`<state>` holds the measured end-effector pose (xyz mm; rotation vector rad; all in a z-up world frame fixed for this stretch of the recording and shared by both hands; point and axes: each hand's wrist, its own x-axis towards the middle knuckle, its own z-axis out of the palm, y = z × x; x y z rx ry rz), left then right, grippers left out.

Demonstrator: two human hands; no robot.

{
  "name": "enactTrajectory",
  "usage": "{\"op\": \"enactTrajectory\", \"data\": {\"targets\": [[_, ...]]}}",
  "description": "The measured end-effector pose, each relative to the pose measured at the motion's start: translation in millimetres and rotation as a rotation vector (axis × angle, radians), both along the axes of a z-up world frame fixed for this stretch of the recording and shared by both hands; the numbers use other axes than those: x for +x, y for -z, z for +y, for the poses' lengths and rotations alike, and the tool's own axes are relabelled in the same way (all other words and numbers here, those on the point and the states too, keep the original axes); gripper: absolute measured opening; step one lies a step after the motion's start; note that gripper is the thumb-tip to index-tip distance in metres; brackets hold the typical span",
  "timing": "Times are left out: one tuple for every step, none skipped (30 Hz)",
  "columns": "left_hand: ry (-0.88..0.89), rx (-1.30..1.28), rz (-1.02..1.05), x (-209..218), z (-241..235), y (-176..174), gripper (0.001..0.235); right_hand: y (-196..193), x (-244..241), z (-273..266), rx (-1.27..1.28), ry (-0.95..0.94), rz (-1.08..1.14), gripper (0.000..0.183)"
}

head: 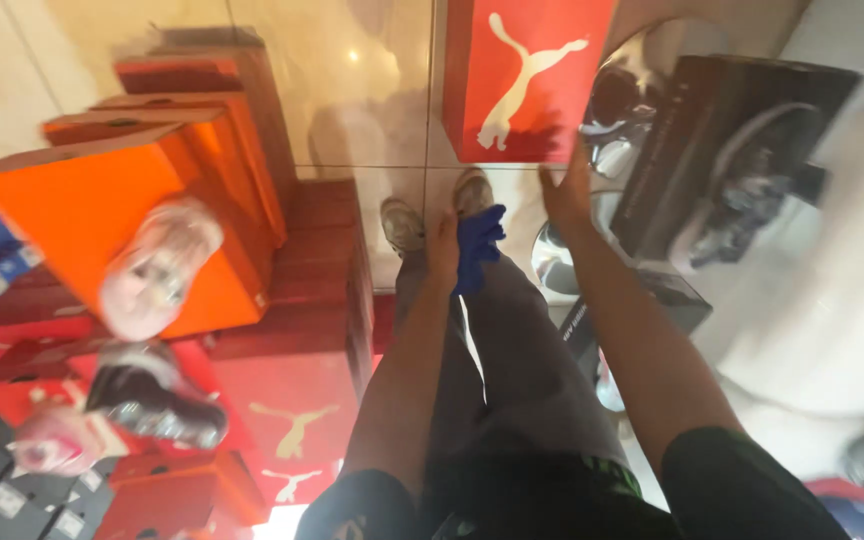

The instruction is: The recorder is cleaning and organizing various shoe boxes using a blue cloth.

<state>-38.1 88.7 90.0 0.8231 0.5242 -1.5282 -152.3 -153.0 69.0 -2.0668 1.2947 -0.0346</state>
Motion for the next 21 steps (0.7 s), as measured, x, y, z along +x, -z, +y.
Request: {"op": "enactTrajectory", "data": {"targets": [[0.004, 0.165, -0.206, -7.2, 16.0, -4.0, 0.084, -12.1, -13.9, 11.1, 0.123, -0.051, -0.054, 0.070], [0.004, 0.320, -0.413, -15.0, 28.6, -7.0, 0.074, -25.5, -29.3, 19.5, 0.237, -0.102, -0.106, 0.058], [0.004, 0.299, -0.423, -15.1, 27.7, -42.4, 0.074, -74.7, -19.3, 31.1, 0.216, -0.098, -0.115, 0.058], [-0.004, 0.288, -0.383, -10.6, 27.1, -76.6, 0.075, -121.5, -3.7, 43.0, 0.390, -0.086, -0.290, 0.043], [-0.011, 0.277, -0.342, -6.5, 29.0, -112.4, 0.076, -169.7, 11.0, 57.7, 0.563, -0.081, -0.465, 0.029], [-0.025, 0.258, -0.364, 7.7, 26.5, -147.7, 0.076, -205.6, 12.8, 64.1, 0.544, -0.099, -0.485, 0.029], [-0.053, 0.251, -0.287, 21.2, 26.6, -184.0, 0.071, -241.5, 13.7, 72.7, 0.616, -0.096, -0.459, 0.035], [-0.078, 0.245, -0.209, 34.0, 31.3, -221.5, 0.067, -277.3, 13.8, 85.7, 0.689, -0.093, -0.430, 0.042], [-0.089, 0.227, -0.229, 37.3, 34.1, -254.5, 0.067, -314.2, 18.4, 95.6, 0.672, -0.111, -0.448, 0.042], [-0.123, 0.227, -0.142, 38.3, 41.6, -287.9, 0.069, -350.1, 20.1, 110.4, 0.738, -0.147, -0.380, 0.048], [-0.156, 0.224, -0.054, 37.2, 49.5, -319.2, 0.073, -383.6, 19.5, 125.6, 0.801, -0.184, -0.309, 0.055], [-0.159, 0.234, -0.059, 48.0, 55.5, -368.6, 0.073, -406.0, 19.1, 132.9, 0.810, -0.187, -0.314, 0.055], [-0.147, 0.206, -0.068, 58.2, 60.9, -415.4, 0.088, -425.9, 18.3, 140.0, 0.832, -0.254, -0.349, 0.055], [-0.141, 0.167, -0.090, 76.2, 57.8, -457.4, 0.115, -440.2, 27.1, 137.8, 0.840, -0.333, -0.394, 0.056], [-0.151, 0.165, -0.109, 72.5, 74.2, -450.0, 0.115, -452.7, 35.9, 145.8, 0.837, -0.349, -0.408, 0.056], [-0.207, -0.006, -0.242, 65.1, 89.8, -440.3, 0.088, -464.1, 40.4, 153.1, 0.864, -0.369, -0.468, 0.064], [-0.260, -0.177, -0.376, 58.4, 103.5, -427.9, 0.070, -473.0, 45.5, 158.7, 0.890, -0.389, -0.527, 0.075], [-0.275, -0.170, -0.388, 58.1, 114.7, -451.5, 0.070, -476.9, 50.5, 160.1, 0.899, -0.408, -0.529, 0.075], [-0.285, -0.178, -0.516, 58.4, 124.3, -473.5, 0.062, -479.0, 56.9, 160.4, 0.906, -0.402, -0.579, 0.063], [-0.291, -0.192, -0.646, 62.8, 129.4, -492.4, 0.056, -479.3, 67.2, 156.7, 0.904, -0.395, -0.631, 0.051], [-0.304, -0.191, -0.658, 60.0, 139.3, -499.2, 0.056, -490.6, 79.0, 159.1, 0.906, -0.413, -0.635, 0.051]]}}
